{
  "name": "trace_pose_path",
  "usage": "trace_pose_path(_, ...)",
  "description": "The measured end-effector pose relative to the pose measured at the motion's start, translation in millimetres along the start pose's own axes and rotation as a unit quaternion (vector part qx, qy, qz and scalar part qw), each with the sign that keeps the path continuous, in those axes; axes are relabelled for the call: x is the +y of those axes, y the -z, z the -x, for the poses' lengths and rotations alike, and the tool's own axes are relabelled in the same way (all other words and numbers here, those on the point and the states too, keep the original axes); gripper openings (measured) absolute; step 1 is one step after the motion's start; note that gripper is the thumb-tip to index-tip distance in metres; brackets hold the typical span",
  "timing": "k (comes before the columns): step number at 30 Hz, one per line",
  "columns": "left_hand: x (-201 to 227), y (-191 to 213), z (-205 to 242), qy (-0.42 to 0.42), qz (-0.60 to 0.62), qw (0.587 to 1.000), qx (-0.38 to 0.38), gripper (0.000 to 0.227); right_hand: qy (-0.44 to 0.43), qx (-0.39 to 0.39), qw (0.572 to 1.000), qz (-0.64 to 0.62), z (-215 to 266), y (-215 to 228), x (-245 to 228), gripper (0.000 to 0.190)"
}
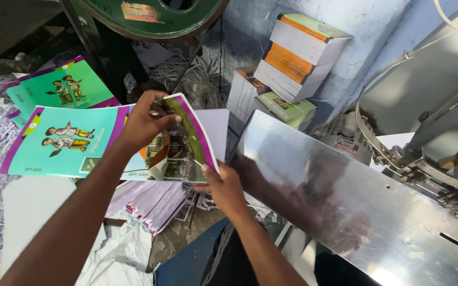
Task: The person repeatedly picks up a book, opens it, places it on a sewing machine, and sews the spine. The person then removes the book and places it on a growing stack of finished books. This process is repeated multiple times.
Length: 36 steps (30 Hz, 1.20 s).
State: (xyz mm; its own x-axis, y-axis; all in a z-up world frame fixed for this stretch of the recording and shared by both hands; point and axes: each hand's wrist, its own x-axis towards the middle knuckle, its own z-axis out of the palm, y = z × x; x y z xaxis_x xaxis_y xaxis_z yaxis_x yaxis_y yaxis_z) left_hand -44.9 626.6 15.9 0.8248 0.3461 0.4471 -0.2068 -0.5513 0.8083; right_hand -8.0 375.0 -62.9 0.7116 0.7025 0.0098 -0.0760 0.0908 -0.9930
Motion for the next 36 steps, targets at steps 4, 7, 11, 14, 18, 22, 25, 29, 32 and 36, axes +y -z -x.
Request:
trace_pose_path(4, 16.2, 3.0, -9.2, -0.012, -0.025, 0.999, -0.028, 0.062, 0.029, 0.005, 1.000, 0.009, 9.6, 24.0, -10.6, 0.049)
trace_pose_path(7, 17.7, 3.4, -15.9, 0.030, -0.108, 0.993, -0.045, 0.062, 0.046, 0.009, 0.999, -0.005, 20.2, 48.1, -16.9, 0.049)
trace_pose_path(11, 5.5, 5.6, -14.1, 0.050, -0.155, 0.983, -0.089, 0.051, 0.029, 0.026, 0.999, -0.017, 44.2, 79.4, -18.9, 0.048)
trace_pose_path(14, -7.3, 4.3, -14.2, 0.020, -0.149, 0.981, -0.122, 0.047, 0.033, 0.051, 0.998, -0.024, 58.8, 99.9, -22.3, 0.048)
trace_pose_path(18, -15.9, 7.1, -16.8, 0.016, -0.199, 0.972, -0.126, 0.049, 0.029, 0.084, 0.996, -0.025, 76.8, 122.3, -28.2, 0.045)
trace_pose_path(22, -13.2, 18.2, -14.5, 0.016, -0.328, 0.937, -0.120, 0.067, 0.037, 0.112, 0.993, -0.028, 89.2, 140.9, -34.0, 0.043)
trace_pose_path(25, -12.3, 30.5, -15.5, 0.114, -0.447, 0.880, -0.111, 0.076, 0.039, 0.127, 0.990, -0.046, 95.0, 153.0, -35.8, 0.043)
trace_pose_path(29, -22.5, 55.6, -12.8, 0.121, -0.505, 0.850, -0.083, 0.086, 0.024, 0.143, 0.987, -0.073, 100.8, 163.3, -37.6, 0.044)
trace_pose_path(32, -39.0, 67.6, -10.8, 0.140, -0.510, 0.847, -0.058, 0.090, 0.015, 0.146, 0.987, -0.061, 102.3, 166.6, -37.7, 0.045)
trace_pose_path(36, -60.5, 77.4, -9.3, 0.160, -0.469, 0.868, -0.032, 0.094, 0.018, 0.141, 0.987, -0.075, 101.9, 169.2, -35.3, 0.043)
